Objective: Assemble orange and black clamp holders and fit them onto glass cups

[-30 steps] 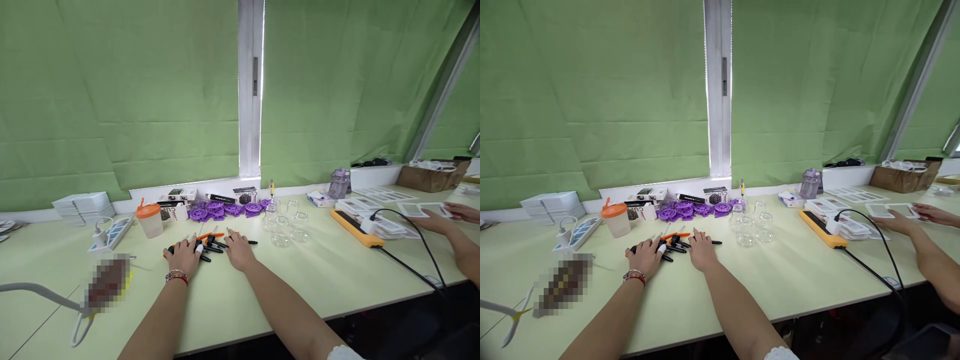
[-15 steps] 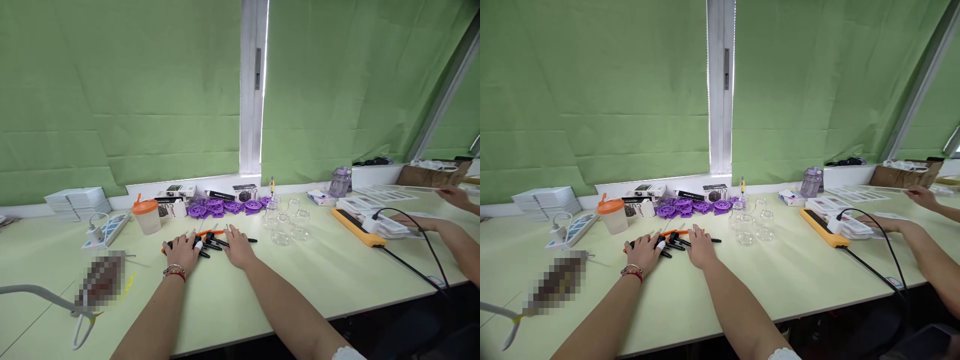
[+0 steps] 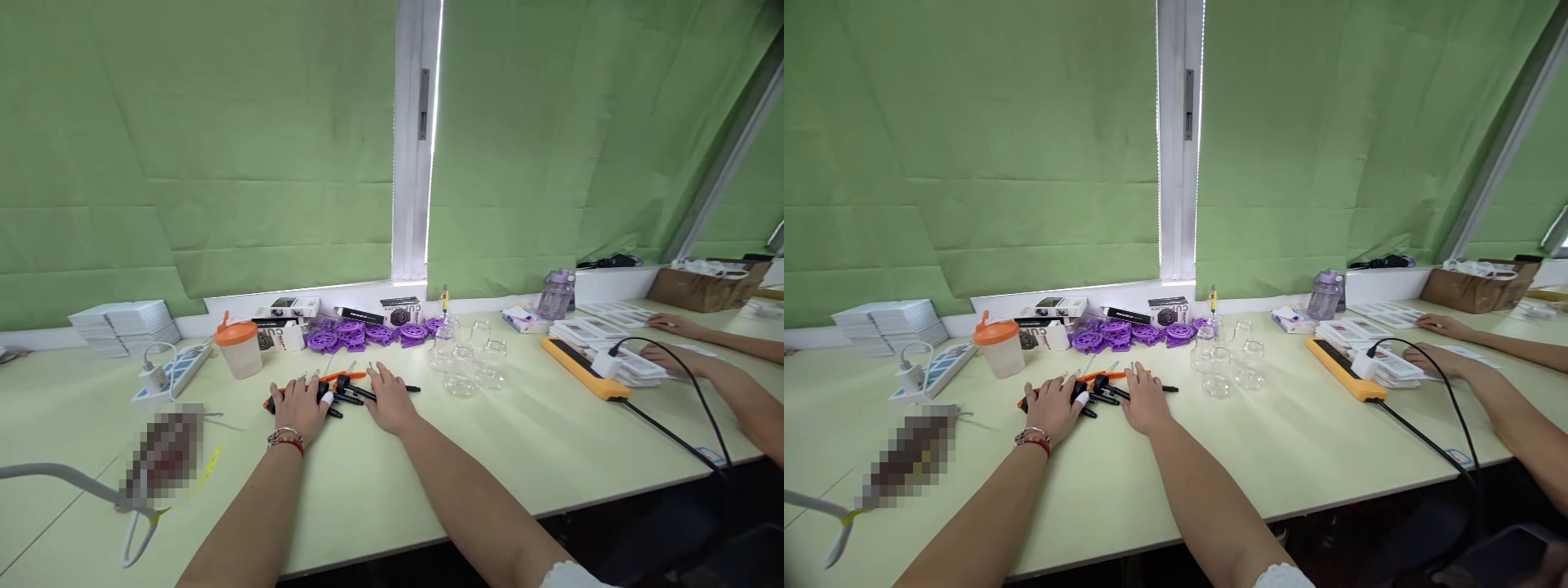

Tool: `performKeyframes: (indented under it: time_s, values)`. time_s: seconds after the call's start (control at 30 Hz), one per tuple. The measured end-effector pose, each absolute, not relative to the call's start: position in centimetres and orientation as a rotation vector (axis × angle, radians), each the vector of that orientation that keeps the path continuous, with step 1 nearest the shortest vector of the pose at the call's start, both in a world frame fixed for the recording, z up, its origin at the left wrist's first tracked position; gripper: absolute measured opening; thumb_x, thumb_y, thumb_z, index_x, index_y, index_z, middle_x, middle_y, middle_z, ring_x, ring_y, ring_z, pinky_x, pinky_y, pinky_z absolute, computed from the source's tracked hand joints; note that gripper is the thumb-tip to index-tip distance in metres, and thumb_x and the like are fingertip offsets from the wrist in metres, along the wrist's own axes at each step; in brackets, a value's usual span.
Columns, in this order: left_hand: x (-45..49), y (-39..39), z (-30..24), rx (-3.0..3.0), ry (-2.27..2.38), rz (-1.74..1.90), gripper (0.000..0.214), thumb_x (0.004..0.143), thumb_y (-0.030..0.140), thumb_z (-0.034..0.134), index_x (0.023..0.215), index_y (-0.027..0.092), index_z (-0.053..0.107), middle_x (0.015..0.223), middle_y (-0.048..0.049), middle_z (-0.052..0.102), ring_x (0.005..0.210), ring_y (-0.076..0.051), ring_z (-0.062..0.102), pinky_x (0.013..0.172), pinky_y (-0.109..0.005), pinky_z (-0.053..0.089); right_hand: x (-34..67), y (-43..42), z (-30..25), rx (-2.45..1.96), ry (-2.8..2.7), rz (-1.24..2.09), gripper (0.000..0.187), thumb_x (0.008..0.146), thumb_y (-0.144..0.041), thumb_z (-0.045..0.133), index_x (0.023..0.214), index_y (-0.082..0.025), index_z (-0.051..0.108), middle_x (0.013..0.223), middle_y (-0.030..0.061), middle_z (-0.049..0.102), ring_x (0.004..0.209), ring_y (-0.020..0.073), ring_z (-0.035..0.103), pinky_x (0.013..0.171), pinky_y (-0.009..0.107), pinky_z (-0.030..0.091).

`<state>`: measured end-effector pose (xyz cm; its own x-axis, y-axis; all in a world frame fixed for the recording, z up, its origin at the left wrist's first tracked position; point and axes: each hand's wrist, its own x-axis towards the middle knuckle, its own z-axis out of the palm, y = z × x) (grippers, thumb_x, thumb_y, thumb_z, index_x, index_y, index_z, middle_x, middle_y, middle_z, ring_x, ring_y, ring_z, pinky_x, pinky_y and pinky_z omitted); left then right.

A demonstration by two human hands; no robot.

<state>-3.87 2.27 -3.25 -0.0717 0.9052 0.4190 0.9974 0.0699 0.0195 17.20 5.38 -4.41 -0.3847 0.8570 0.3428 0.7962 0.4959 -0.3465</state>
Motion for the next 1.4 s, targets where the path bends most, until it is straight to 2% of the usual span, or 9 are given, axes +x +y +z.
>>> performKeyframes:
  time_s: [0.3, 0.4, 0.63, 0.7, 0.83, 0.9, 1.17, 1.3, 1.4]
  values:
    - [-3.9, 2.1, -3.0, -1.908, -2.048, -0.53, 0.053, 0.085, 0.038, 0.039, 0.13, 0.014, 0.052, 0.127, -0.0176, 0.057, 0.12, -0.034, 0.046, 0.107, -0.064, 0.008, 18.1, 5.3, -3.4, -1.346, -2.134, 0.337, 0.072, 0.08, -0.037, 0.058, 0.143, -0.018, 0.031, 0.153, 0.0145, 0.023, 0.137, 0.0286, 0.028, 0.11, 0.046, 0.022]
    - [-4.4, 1.9, -2.9, -1.875, -2.047, -0.65, 0.05, 0.084, 0.034, 0.039, 0.128, 0.013, 0.053, 0.126, -0.0169, 0.057, 0.119, -0.033, 0.047, 0.108, -0.063, 0.011, 20.0, 5.5, -2.6, -1.347, -2.005, 0.446, 0.07, 0.078, -0.034, 0.059, 0.142, -0.018, 0.035, 0.15, 0.0125, 0.03, 0.138, 0.0262, 0.029, 0.112, 0.043, 0.022]
    - [-6.3, 2.1, -3.0, -1.85, -2.026, -1.042, 0.048, 0.085, 0.037, 0.037, 0.119, 0.009, 0.056, 0.12, -0.0173, 0.06, 0.115, -0.029, 0.05, 0.1, -0.041, 0.038, 24.6, 6.6, -3.0, -1.498, -1.916, 0.707, 0.047, 0.075, -0.029, 0.064, 0.121, -0.018, 0.06, 0.122, 0.0099, 0.061, 0.109, 0.0232, 0.058, 0.095, 0.033, 0.044]
    - [-6.7, 2.2, -3.0, -1.817, -2.022, -1.098, 0.044, 0.085, 0.037, 0.037, 0.11, 0.011, 0.061, 0.116, -0.0162, 0.062, 0.112, -0.028, 0.052, 0.098, -0.04, 0.04, 24.9, 6.8, -3.3, -1.518, -1.946, 0.654, 0.041, 0.075, -0.025, 0.063, 0.116, -0.018, 0.064, 0.118, 0.0086, 0.064, 0.106, 0.0221, 0.06, 0.093, 0.032, 0.044]
    - [-7.2, 2.3, -2.8, -1.816, -2.005, -1.067, 0.035, 0.083, 0.032, 0.036, 0.077, 0.016, 0.067, 0.107, -0.015, 0.066, 0.098, -0.029, 0.058, 0.094, -0.042, 0.042, 24.8, 7.0, -3.4, -1.508, -1.988, 0.627, 0.027, 0.075, -0.017, 0.061, 0.1, -0.021, 0.071, 0.107, 0.0049, 0.068, 0.098, 0.0201, 0.062, 0.087, 0.029, 0.045]
    - [-7.2, 2.3, -2.7, -1.814, -1.996, -1.044, 0.035, 0.082, 0.031, 0.036, 0.071, 0.017, 0.066, 0.104, -0.0145, 0.067, 0.094, -0.028, 0.06, 0.092, -0.043, 0.042, 24.7, 7.0, -3.3, -1.506, -1.995, 0.626, 0.024, 0.077, -0.016, 0.059, 0.095, -0.021, 0.072, 0.103, 0.0038, 0.069, 0.094, 0.0186, 0.062, 0.084, 0.027, 0.045]
    - [-6.3, 1.9, -2.3, -1.832, -1.966, -1.015, 0.027, 0.078, 0.021, 0.037, 0.075, 0.018, 0.063, 0.104, -0.0138, 0.065, 0.097, -0.029, 0.057, 0.091, -0.042, 0.042, 24.6, 7.1, -3.3, -1.581, -1.887, 0.641, 0.022, 0.081, -0.019, 0.055, 0.095, -0.02, 0.072, 0.092, 0.0058, 0.07, 0.084, 0.0188, 0.063, 0.073, 0.027, 0.045]
    - [-5.1, 1.6, -2.4, -1.885, -1.931, -1.198, 0.029, 0.079, 0.019, 0.038, 0.099, 0.016, 0.059, 0.107, -0.0134, 0.063, 0.105, -0.027, 0.056, 0.096, -0.04, 0.042, 24.5, 7.1, -2.8, -1.58, -1.827, 0.614, 0.024, 0.082, -0.02, 0.052, 0.098, -0.02, 0.07, 0.094, 0.0061, 0.069, 0.087, 0.0197, 0.062, 0.074, 0.028, 0.044]
    - [-3.2, 1.0, -2.3, -1.971, -2.01, -1.506, 0.039, 0.083, 0.03, 0.044, 0.12, 0.017, 0.047, 0.104, -0.011, 0.064, 0.095, -0.025, 0.062, 0.087, -0.04, 0.048, 24.2, 6.7, -2.1, -1.508, -1.795, 0.572, 0.025, 0.084, -0.02, 0.048, 0.1, -0.022, 0.068, 0.094, 0.0039, 0.069, 0.087, 0.0191, 0.061, 0.074, 0.027, 0.044]
